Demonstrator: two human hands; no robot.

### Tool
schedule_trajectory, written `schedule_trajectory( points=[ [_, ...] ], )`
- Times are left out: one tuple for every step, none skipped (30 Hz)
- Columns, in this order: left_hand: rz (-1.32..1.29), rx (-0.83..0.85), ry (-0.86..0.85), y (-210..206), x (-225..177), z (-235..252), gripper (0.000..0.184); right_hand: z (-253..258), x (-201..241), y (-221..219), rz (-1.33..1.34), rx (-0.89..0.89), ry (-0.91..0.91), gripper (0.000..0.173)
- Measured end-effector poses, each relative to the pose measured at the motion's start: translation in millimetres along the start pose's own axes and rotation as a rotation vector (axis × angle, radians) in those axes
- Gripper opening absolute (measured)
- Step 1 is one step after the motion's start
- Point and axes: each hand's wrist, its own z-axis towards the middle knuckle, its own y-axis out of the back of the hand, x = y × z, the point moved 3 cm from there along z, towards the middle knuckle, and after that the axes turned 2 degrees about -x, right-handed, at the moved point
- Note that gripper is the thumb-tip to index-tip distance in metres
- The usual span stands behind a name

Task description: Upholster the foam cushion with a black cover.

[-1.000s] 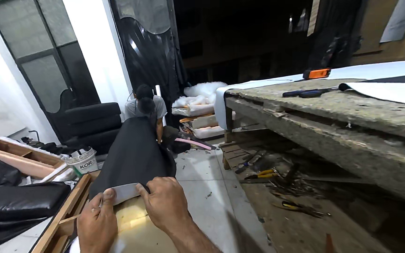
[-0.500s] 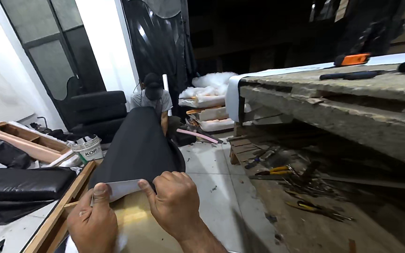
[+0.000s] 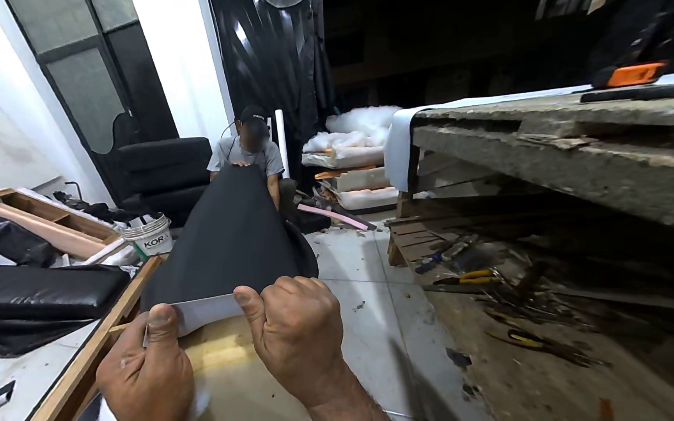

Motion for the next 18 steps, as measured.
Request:
schedule_trajectory(
  points=[
    [0.001, -0.003, 0.006, 0.1, 0.1, -0.4, 0.028, -0.4, -0.1, -0.1, 0.001, 0.000, 0.003, 0.056],
    [0.001, -0.004, 0.016, 0.1, 0.3, -0.7, 0.029, -0.7, -0.4, -0.2, 0.002, -0.001, 0.005, 0.056],
    [-0.003, -0.002, 0.025, 0.0, 0.5, -0.8, 0.028, -1.1, -0.8, -0.7, 0.004, -0.003, 0.005, 0.056],
    [-0.013, 0.001, 0.027, -0.2, 1.1, -0.6, 0.028, -1.1, -1.3, -1.3, 0.004, -0.006, 0.004, 0.057],
    [-0.021, 0.001, 0.022, -0.4, 1.6, -0.4, 0.028, -0.7, -1.8, -1.7, 0.007, -0.007, 0.003, 0.057],
    [-0.024, 0.001, 0.015, -0.4, 2.6, -0.1, 0.027, 0.0, -2.0, -1.8, 0.011, -0.004, 0.001, 0.057],
    [-0.024, 0.002, 0.010, 0.2, 3.3, -0.3, 0.027, 0.3, -1.8, -1.6, 0.016, -0.001, -0.001, 0.057],
    [-0.027, 0.009, 0.005, 1.1, 3.6, -0.9, 0.027, 0.5, -1.6, -1.1, 0.020, 0.001, 0.000, 0.058],
    [-0.035, 0.011, 0.003, 1.6, 3.7, -1.4, 0.027, 0.6, -1.6, -0.8, 0.021, -0.001, 0.003, 0.058],
    [-0.044, 0.009, -0.002, 2.0, 3.9, -1.9, 0.027, 0.2, -1.6, -0.8, 0.022, -0.004, 0.007, 0.058],
    [-0.052, 0.006, -0.003, 2.1, 4.0, -2.2, 0.027, -0.4, -1.8, -1.2, 0.024, -0.008, 0.009, 0.058],
    [-0.060, 0.004, -0.002, 1.8, 4.0, -2.2, 0.028, -0.8, -2.2, -1.5, 0.028, -0.010, 0.011, 0.057],
    [-0.070, 0.003, 0.000, 1.1, 4.0, -2.3, 0.029, -1.3, -2.8, -1.7, 0.031, -0.014, 0.011, 0.057],
    [-0.080, 0.003, 0.003, 0.6, 4.1, -2.3, 0.029, -2.1, -3.2, -2.2, 0.032, -0.015, 0.010, 0.057],
    [-0.082, 0.004, 0.005, 0.5, 4.3, -2.2, 0.029, -2.4, -3.2, -2.7, 0.032, -0.013, 0.012, 0.057],
    [-0.079, 0.004, 0.008, 1.0, 4.2, -2.0, 0.028, -2.2, -3.0, -3.1, 0.033, -0.009, 0.013, 0.057],
    [-0.068, 0.004, 0.014, 1.7, 3.9, -1.9, 0.029, -2.1, -2.8, -3.3, 0.032, -0.004, 0.014, 0.057],
    [-0.057, 0.006, 0.018, 2.4, 3.7, -1.9, 0.029, -2.1, -2.3, -3.1, 0.030, 0.001, 0.013, 0.057]
  ],
)
